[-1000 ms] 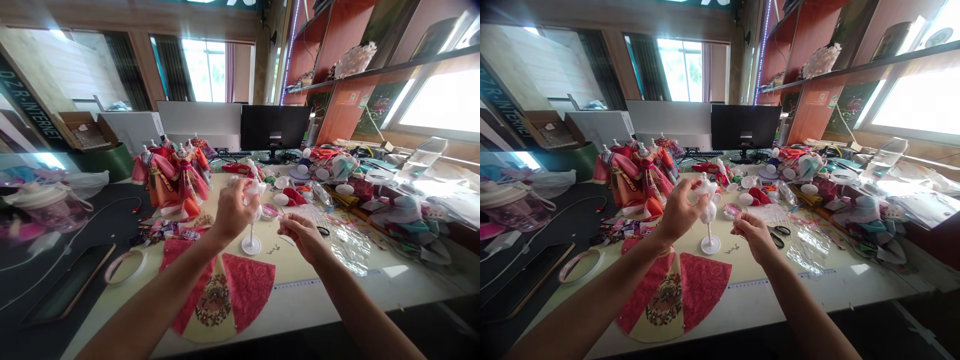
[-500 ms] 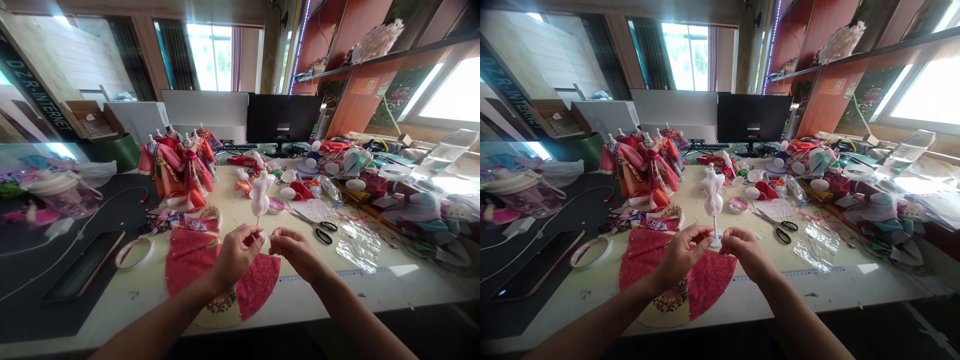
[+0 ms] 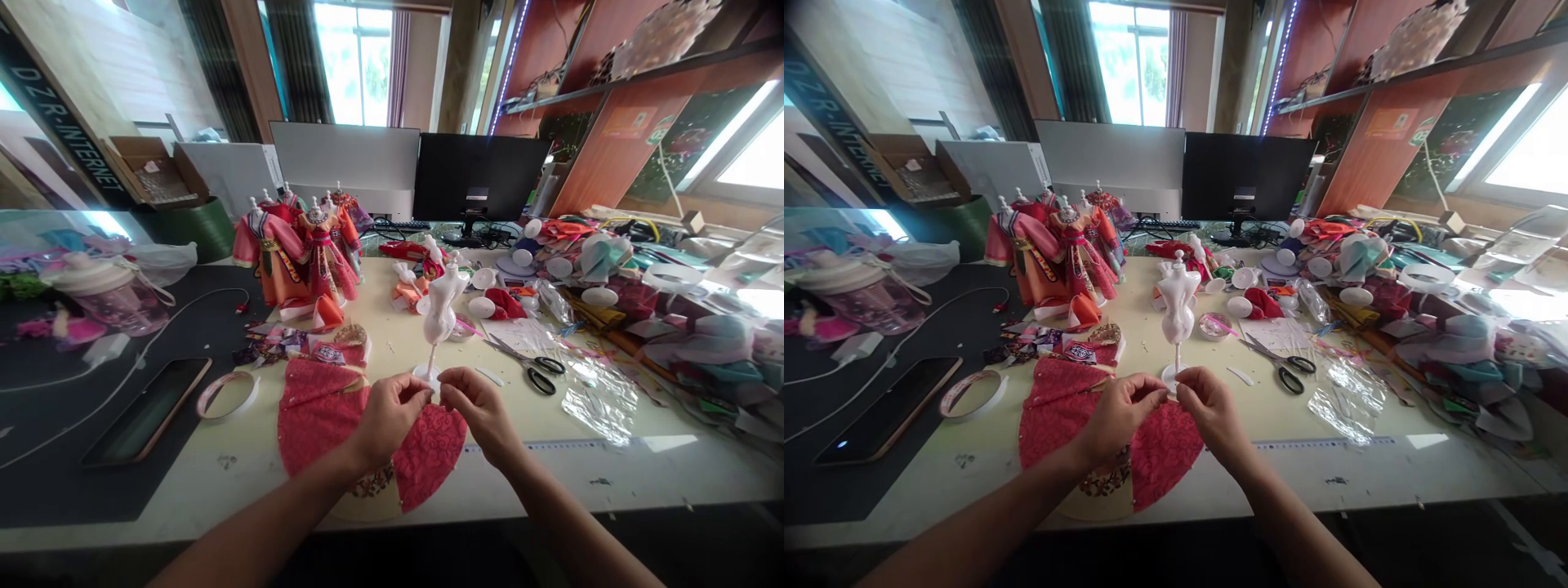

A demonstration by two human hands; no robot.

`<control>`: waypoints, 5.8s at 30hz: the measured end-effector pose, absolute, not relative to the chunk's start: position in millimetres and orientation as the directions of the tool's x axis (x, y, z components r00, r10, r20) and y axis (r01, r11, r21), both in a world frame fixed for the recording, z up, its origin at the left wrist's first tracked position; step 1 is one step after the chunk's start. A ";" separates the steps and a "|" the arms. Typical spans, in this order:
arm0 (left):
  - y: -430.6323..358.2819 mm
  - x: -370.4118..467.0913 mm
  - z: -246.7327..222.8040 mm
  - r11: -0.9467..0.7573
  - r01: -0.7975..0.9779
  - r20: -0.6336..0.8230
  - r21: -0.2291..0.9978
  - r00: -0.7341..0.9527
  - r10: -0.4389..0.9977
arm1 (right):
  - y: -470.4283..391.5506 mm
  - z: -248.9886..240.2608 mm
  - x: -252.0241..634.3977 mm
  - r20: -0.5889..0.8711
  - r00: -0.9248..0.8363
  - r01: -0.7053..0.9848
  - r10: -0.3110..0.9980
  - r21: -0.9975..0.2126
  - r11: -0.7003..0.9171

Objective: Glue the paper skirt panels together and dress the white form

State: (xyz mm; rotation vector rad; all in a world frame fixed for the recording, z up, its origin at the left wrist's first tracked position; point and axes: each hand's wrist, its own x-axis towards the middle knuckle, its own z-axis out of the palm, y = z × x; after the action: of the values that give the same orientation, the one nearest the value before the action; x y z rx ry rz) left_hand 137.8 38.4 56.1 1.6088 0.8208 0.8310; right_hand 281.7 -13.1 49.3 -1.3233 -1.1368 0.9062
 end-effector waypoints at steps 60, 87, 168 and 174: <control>43.4 128.6 28.8 -0.148 0.112 0.057 0.983 0.579 0.813 | 114.9 35.0 404.6 0.362 0.183 0.930 0.914 -0.366 -0.041; 45.0 130.5 30.5 -0.175 0.135 0.074 0.975 0.546 0.835 | 22.0 33.1 378.4 0.062 -0.261 0.962 0.963 -0.066 0.265; 41.1 115.2 36.9 -0.091 0.068 0.030 0.994 0.617 0.787 | -20.3 36.6 296.4 0.050 0.017 -0.214 0.999 -0.975 0.052; 46.1 108.7 50.2 -0.379 0.173 0.207 0.909 0.602 0.771 | -23.3 43.4 298.3 0.126 0.089 0.057 0.988 -0.991 0.121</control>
State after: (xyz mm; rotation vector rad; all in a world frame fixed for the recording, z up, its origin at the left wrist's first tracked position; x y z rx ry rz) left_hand 108.7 46.1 50.2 1.8801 0.7576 0.7912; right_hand 298.3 -23.3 43.4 -1.1961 -1.2343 1.0259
